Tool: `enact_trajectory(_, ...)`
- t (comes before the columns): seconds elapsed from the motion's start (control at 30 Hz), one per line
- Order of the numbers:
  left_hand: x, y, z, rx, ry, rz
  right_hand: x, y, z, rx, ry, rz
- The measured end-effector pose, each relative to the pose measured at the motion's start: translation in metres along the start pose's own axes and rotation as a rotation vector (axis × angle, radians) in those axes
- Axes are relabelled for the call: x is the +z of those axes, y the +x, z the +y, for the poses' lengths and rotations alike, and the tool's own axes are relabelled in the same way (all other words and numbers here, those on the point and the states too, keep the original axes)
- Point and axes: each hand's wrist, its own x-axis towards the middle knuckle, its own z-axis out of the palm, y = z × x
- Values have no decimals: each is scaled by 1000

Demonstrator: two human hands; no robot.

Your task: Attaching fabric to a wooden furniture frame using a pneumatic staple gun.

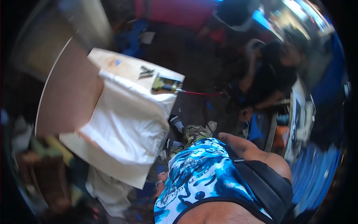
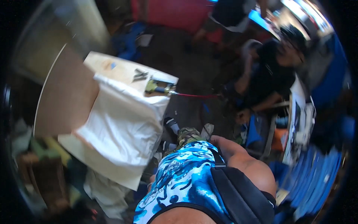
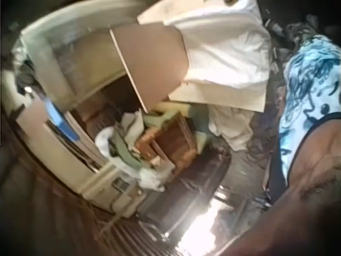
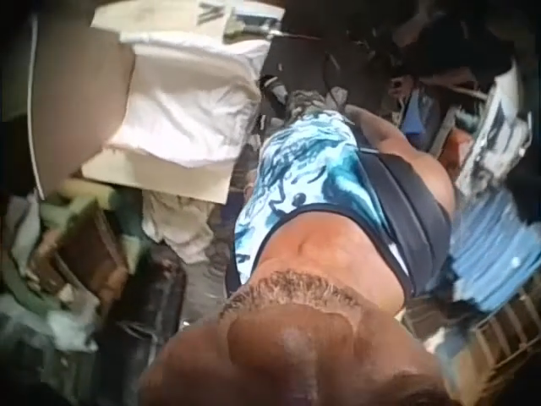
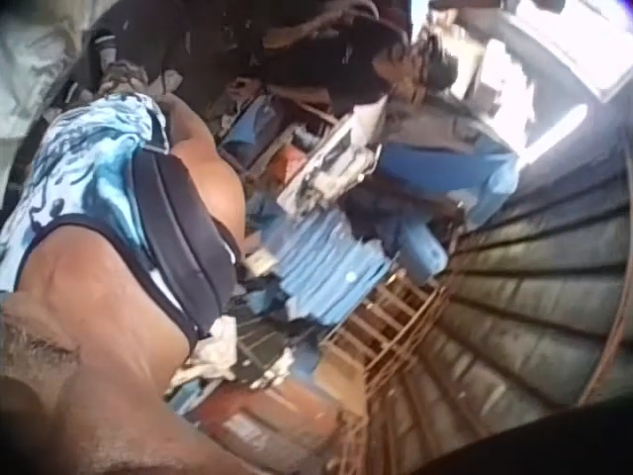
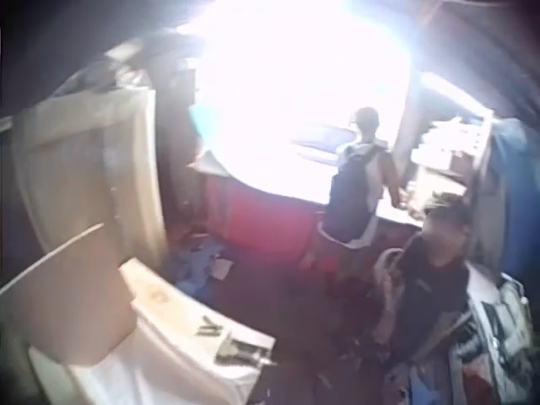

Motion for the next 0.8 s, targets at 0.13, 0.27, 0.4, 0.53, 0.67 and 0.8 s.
enact_trajectory(0.13,-61,57,46,99,169,-126,56,-43,11,-42,28,-77)
enact_trajectory(0.27,-154,62,133,-293,-301,-318,21,-83,-12,249,495,33)
enact_trajectory(0.4,-204,113,153,-24,-298,81,21,-91,4,251,556,159)
enact_trajectory(0.53,-219,136,178,-87,-503,181,26,-97,21,243,765,253)
enact_trajectory(0.67,-165,115,219,107,209,-170,65,-100,60,328,944,352)
enact_trajectory(0.8,-146,102,257,487,777,-310,78,-157,97,549,1206,274)
